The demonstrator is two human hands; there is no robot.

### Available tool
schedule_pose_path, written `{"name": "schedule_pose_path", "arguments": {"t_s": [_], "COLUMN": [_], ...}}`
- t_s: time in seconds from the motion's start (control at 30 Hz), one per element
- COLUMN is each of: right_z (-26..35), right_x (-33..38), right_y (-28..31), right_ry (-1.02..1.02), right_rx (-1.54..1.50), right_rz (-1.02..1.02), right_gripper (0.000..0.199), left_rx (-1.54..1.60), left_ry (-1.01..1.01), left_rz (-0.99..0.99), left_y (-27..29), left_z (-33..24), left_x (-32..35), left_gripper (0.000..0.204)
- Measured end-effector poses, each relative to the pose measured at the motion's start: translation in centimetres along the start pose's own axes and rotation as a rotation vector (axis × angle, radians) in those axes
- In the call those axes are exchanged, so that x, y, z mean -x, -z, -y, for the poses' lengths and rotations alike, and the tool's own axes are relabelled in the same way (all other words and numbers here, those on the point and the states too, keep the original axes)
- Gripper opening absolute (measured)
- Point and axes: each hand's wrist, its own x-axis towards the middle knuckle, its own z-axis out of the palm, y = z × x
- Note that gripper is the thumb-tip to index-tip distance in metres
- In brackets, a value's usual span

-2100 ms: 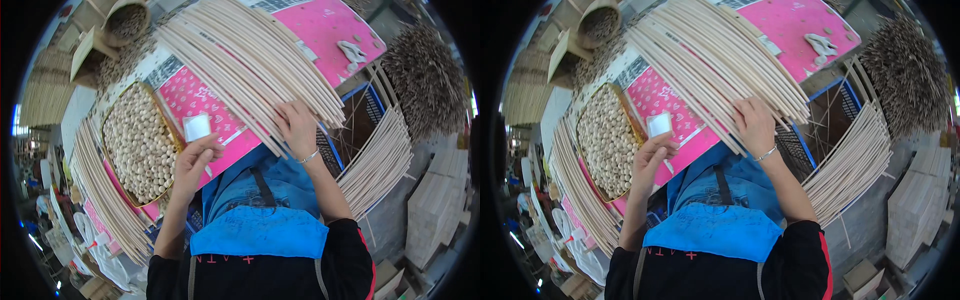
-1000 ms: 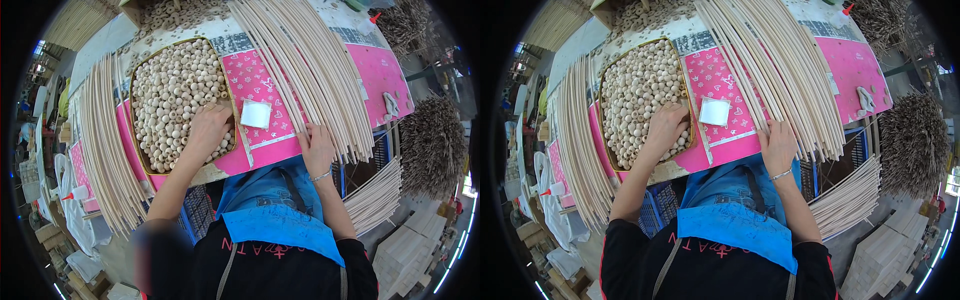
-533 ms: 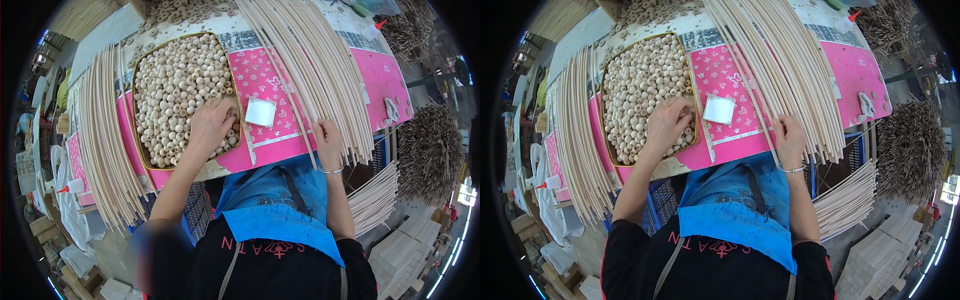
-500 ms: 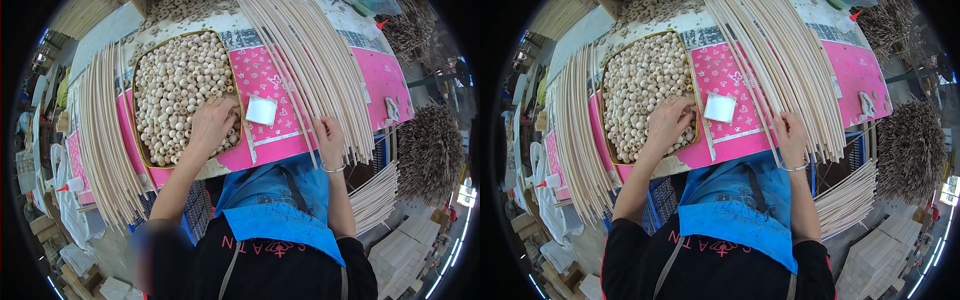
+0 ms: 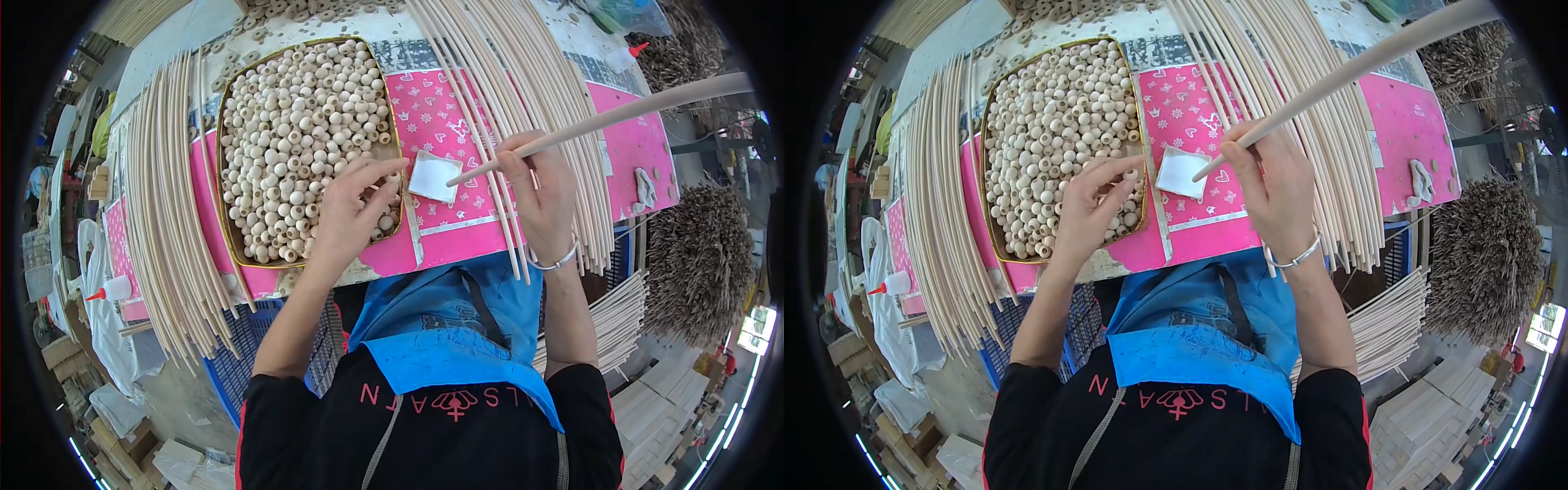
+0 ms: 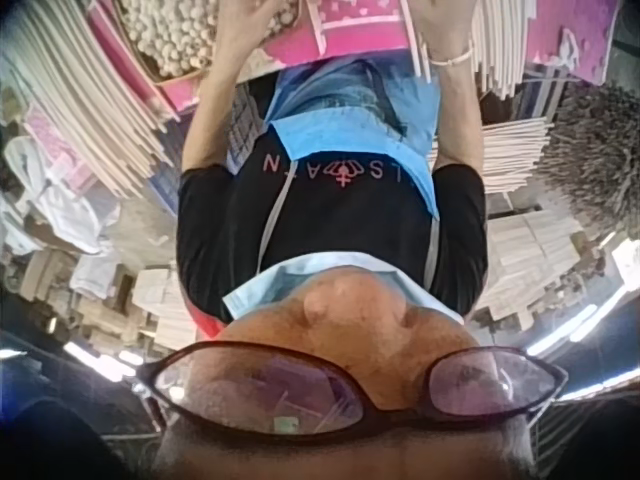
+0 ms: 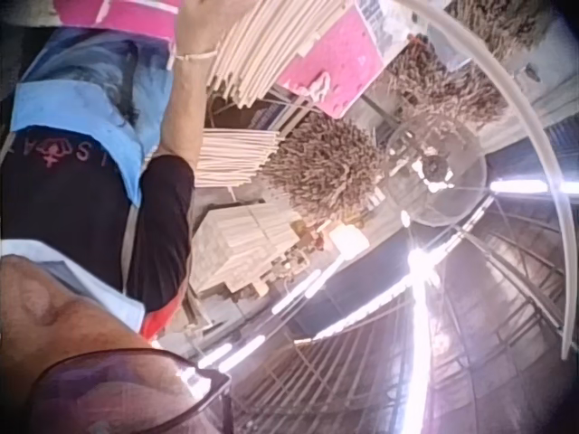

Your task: Assembling wooden dowels by applying glue and attaching small wooden beads at a workbench in a workshop.

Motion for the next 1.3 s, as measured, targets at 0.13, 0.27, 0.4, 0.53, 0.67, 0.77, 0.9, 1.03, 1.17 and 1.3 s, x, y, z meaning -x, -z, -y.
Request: {"name": "schedule_pose_path", "arguments": {"t_s": [0.13, 0.27, 0.4, 0.53, 0.67, 0.77, 0.9, 1.03, 1.17, 1.3], "right_z": [-0.1, -0.6, -1.0, -1.7, -3.1, -4.4, -4.6, -2.9, -2.4, -1.5], "right_x": [-0.4, 0.0, -0.2, 0.4, 2.0, 3.3, 3.9, 3.0, 2.8, 3.0], "right_y": [-1.3, -2.6, -1.7, -0.7, -0.3, -0.3, 0.2, 1.6, 2.3, 2.3], "right_ry": [0.035, -0.022, 0.069, -0.008, -0.129, -0.210, -0.336, -0.363, -0.305, -0.285], "right_rx": [0.057, 0.033, 0.038, -0.069, -0.247, -0.256, -0.359, -0.444, -0.573, -0.618], "right_rz": [0.006, 0.080, -0.009, -0.095, -0.229, -0.251, -0.344, -0.437, -0.469, -0.484], "right_gripper": [0.012, 0.010, 0.013, 0.012, 0.013, 0.017, 0.018, 0.024, 0.024, 0.024], "left_rx": [0.145, 0.245, 0.385, 0.407, 0.433, 0.444, 0.411, 0.324, 0.372, 0.409], "left_ry": [0.034, 0.040, 0.229, 0.250, 0.227, 0.221, 0.246, 0.216, 0.198, 0.187], "left_rz": [-0.078, -0.070, -0.090, -0.086, -0.081, -0.076, -0.067, -0.031, -0.065, -0.017], "left_y": [-0.4, -1.0, -1.1, -1.1, -1.4, -1.9, -2.2, -2.4, -3.3, -3.9], "left_z": [0.2, 2.0, 1.2, 1.0, 0.9, 1.3, 1.3, 0.5, 0.1, 0.2], "left_x": [0.9, 1.6, 1.4, 1.3, 0.8, 0.4, 0.0, -0.6, -1.1, -1.2], "left_gripper": [0.028, 0.031, 0.026, 0.021, 0.024, 0.025, 0.027, 0.026, 0.025, 0.024]}}
